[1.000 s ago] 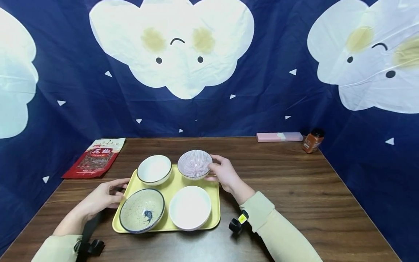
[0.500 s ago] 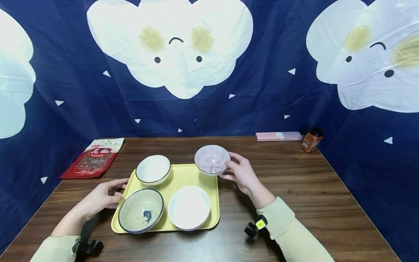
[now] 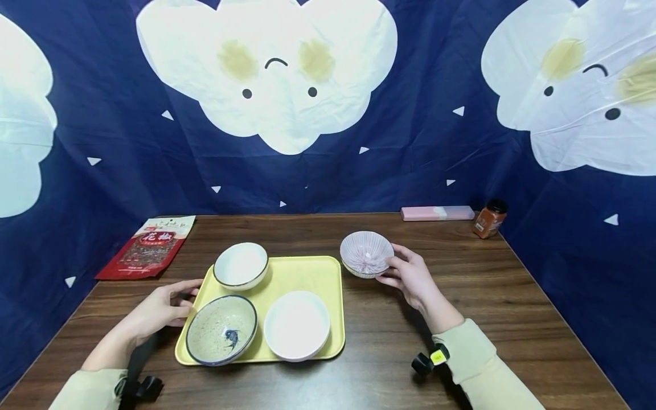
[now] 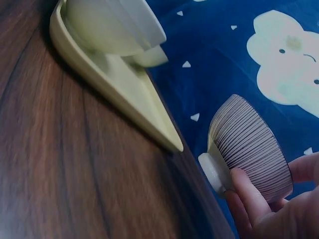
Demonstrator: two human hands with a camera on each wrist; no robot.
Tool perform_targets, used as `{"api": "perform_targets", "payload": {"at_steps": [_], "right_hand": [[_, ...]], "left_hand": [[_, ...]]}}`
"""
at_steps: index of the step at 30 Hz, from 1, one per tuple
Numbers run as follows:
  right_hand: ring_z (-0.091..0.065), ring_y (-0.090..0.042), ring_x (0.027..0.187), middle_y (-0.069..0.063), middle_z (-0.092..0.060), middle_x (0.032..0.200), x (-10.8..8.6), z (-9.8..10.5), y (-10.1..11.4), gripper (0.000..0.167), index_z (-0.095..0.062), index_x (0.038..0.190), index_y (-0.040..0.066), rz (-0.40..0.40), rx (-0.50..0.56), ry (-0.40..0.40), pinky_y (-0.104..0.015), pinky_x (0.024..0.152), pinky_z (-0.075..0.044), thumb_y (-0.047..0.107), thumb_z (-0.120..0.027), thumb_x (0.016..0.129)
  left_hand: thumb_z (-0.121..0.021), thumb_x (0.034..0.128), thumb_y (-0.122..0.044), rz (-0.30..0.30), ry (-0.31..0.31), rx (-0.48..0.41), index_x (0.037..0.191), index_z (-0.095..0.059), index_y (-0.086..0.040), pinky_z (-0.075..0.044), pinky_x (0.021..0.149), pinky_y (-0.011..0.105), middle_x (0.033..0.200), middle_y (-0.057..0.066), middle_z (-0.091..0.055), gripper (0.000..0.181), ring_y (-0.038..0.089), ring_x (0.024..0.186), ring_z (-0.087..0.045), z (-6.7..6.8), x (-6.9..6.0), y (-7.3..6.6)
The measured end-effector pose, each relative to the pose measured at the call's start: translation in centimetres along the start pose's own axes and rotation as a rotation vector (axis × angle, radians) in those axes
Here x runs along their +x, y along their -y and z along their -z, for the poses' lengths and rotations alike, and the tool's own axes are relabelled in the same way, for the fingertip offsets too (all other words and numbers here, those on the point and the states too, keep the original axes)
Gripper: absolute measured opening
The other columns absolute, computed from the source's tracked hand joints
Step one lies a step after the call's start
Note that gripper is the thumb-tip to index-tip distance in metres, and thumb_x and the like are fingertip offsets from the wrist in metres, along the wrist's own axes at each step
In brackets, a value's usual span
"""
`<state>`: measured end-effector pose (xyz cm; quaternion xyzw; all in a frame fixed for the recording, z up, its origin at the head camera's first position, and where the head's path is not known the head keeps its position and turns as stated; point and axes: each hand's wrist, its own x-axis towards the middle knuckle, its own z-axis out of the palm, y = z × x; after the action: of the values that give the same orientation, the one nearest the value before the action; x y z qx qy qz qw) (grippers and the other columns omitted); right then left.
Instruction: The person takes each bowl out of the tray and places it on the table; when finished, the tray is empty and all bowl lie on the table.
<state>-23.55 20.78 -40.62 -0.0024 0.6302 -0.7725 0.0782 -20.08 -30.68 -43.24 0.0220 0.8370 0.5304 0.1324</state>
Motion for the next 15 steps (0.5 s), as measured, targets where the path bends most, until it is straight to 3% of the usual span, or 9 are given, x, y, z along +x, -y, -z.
{"api": "perform_targets", "payload": {"at_steps": [15], "right_hand": [[-0.069, -0.015, 0.091, -0.010, -0.057, 0.116, -0.4, 2.2, -0.8, 0.058, -0.019, 0.155, -0.011, -0.044, -0.012, -0.043, -0.034, 0.081, -0.059, -0.002, -0.042, 0.103]], "left_hand": [[-0.062, 0.0844, 0.009, -0.008, -0.010, -0.009, 0.149, -0.040, 0.010, -0.061, 0.074, 0.043, 0.128, 0.026, -0.051, 0.069, 0.026, 0.090, -0.060, -0.1, 0.0, 0.4]]}}
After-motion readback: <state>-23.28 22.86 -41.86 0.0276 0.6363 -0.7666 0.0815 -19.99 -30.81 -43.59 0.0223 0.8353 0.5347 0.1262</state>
